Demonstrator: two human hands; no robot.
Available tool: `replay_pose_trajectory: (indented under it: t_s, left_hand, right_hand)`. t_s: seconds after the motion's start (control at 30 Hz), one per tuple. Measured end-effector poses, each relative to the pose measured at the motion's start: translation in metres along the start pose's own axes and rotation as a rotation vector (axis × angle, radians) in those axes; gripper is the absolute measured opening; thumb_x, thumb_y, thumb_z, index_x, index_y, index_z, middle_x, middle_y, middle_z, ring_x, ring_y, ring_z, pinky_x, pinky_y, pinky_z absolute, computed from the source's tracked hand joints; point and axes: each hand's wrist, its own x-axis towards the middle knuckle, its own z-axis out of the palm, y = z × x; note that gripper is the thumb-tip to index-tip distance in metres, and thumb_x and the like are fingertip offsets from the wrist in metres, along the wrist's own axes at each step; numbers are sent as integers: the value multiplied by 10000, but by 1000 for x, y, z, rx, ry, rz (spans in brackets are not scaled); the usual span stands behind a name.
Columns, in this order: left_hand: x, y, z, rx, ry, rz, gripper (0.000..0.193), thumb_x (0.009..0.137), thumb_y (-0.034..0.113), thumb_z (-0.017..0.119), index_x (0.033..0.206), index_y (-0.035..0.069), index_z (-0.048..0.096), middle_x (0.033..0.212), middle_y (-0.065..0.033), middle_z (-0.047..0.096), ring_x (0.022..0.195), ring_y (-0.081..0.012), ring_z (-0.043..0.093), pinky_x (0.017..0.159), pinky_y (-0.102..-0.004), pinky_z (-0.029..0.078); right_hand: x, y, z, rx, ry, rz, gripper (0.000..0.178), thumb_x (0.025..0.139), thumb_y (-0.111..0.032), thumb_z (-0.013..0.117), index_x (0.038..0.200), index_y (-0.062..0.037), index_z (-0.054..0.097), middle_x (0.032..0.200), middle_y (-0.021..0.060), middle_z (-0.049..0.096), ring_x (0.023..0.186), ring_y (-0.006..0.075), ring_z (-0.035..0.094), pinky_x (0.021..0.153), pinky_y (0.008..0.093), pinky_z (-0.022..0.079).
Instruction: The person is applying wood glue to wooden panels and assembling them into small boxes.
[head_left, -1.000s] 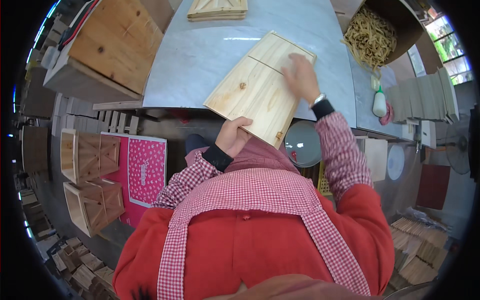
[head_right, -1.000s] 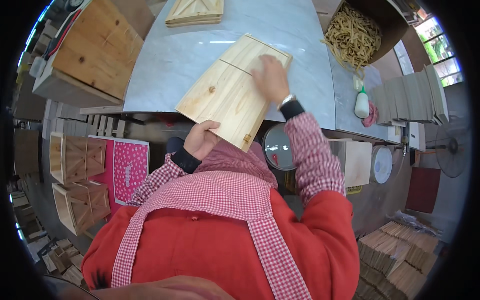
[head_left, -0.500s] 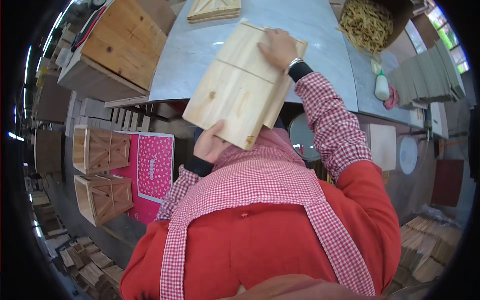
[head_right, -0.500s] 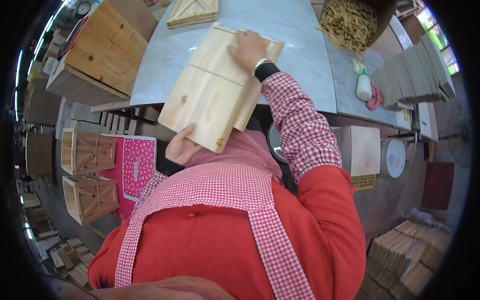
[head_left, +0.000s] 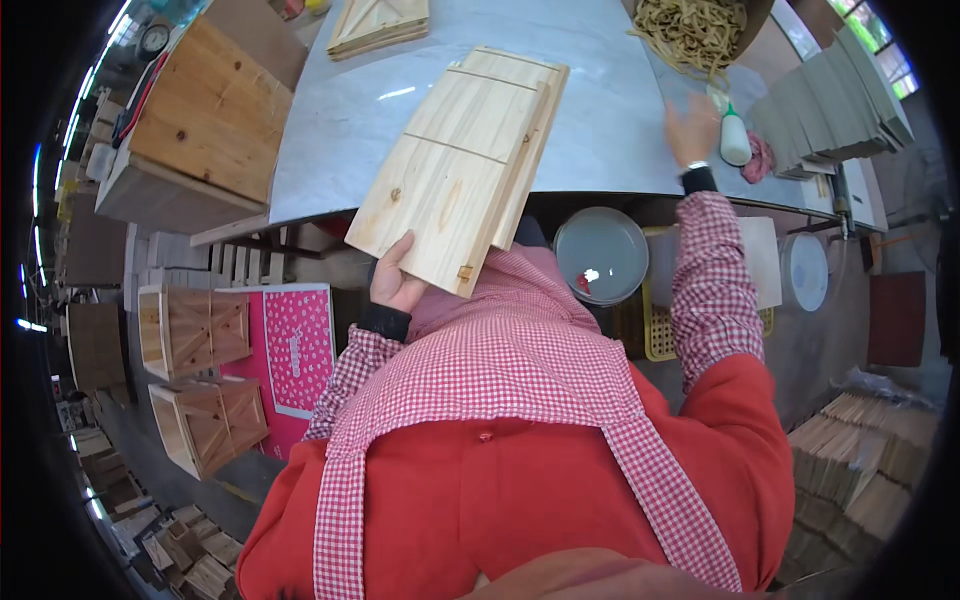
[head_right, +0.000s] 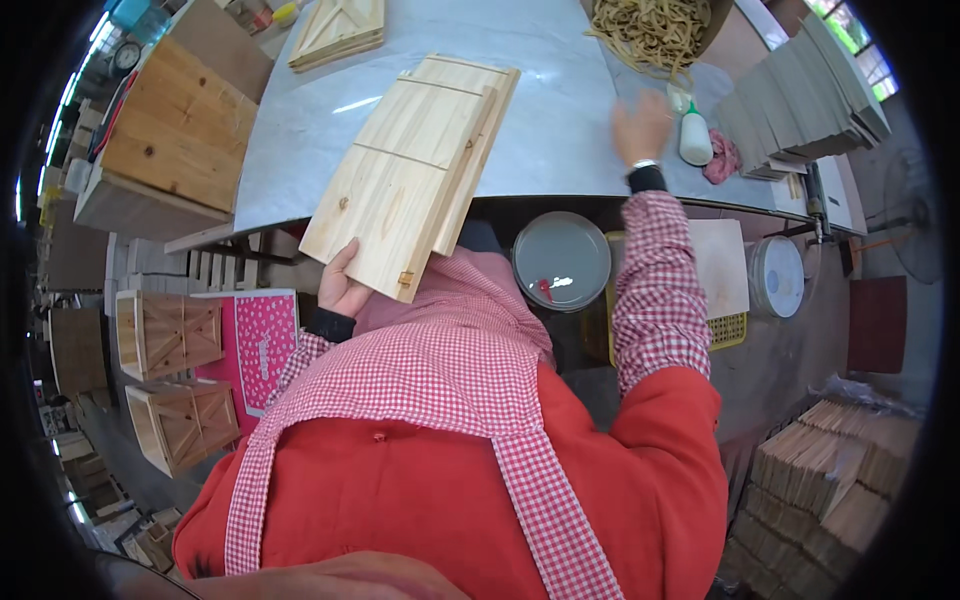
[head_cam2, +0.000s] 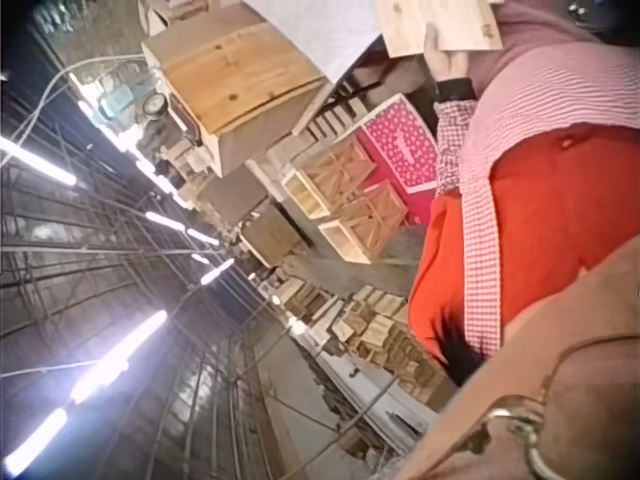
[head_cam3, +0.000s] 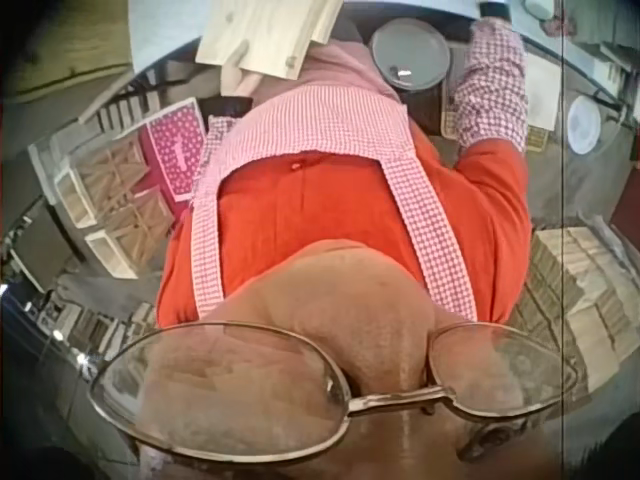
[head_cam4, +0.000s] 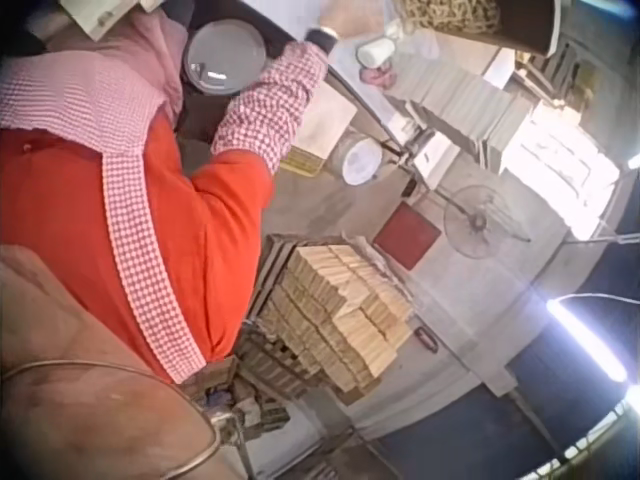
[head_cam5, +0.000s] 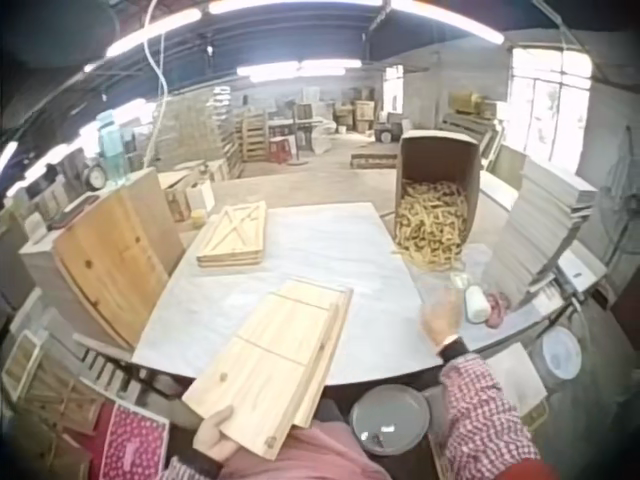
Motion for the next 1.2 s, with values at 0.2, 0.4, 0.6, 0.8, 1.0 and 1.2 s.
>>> replay_pose_trajectory:
  t_s: [0.2,0.4,0.6,0.8,1.0,1.2]
  left_hand:
    - [-1,6,-2,100,-6,-69,547,940,169,532,1409,1,306,1393,-186,434,1279,-329,434,1078,-483,351]
    - [-3,6,2,97,83,-36,548,949,172,510,1414,-13,287,1401,-177,431,1283,-326,433,1087,-483,338]
    - [-4,4,16,-8,135,-29,533,920,110,557,1391,-1,332,1368,-170,462,1262,-317,453,1075,-465,357]
    - [-10,-2,20,-7,155,32,537,906,93,572,1382,0,342,1368,-176,460,1263,-318,452,1078,-461,353]
    - [-12,-2,28,-45,168,15,539,891,67,584,1372,2,349,1366,-169,460,1257,-318,459,1074,-468,360]
    - [-11,-2,20,-54,188,15,540,882,49,592,1368,10,359,1348,-163,477,1249,-314,468,1067,-469,370]
  right_hand:
    - [6,75,-39,-455,-134,459,593,731,-487,667,1111,-36,610,1076,196,616,1067,358,554,948,447,414]
    - [5,113,-29,-290,-230,420,713,686,-577,675,1144,-36,598,1081,222,624,1057,371,578,920,451,437]
    - [18,132,-23,-6,308,529,621,692,-354,826,1080,46,552,1010,164,630,870,237,630,698,339,514]
    - [48,-12,-20,800,93,438,519,754,-284,808,1070,26,537,961,83,594,810,154,585,675,271,479]
    - [41,-123,68,944,-199,396,595,726,-350,811,1068,56,543,949,139,630,831,202,599,759,331,491]
    - [55,-184,103,800,-211,341,620,731,-467,760,1026,43,564,934,170,657,810,264,643,709,361,514]
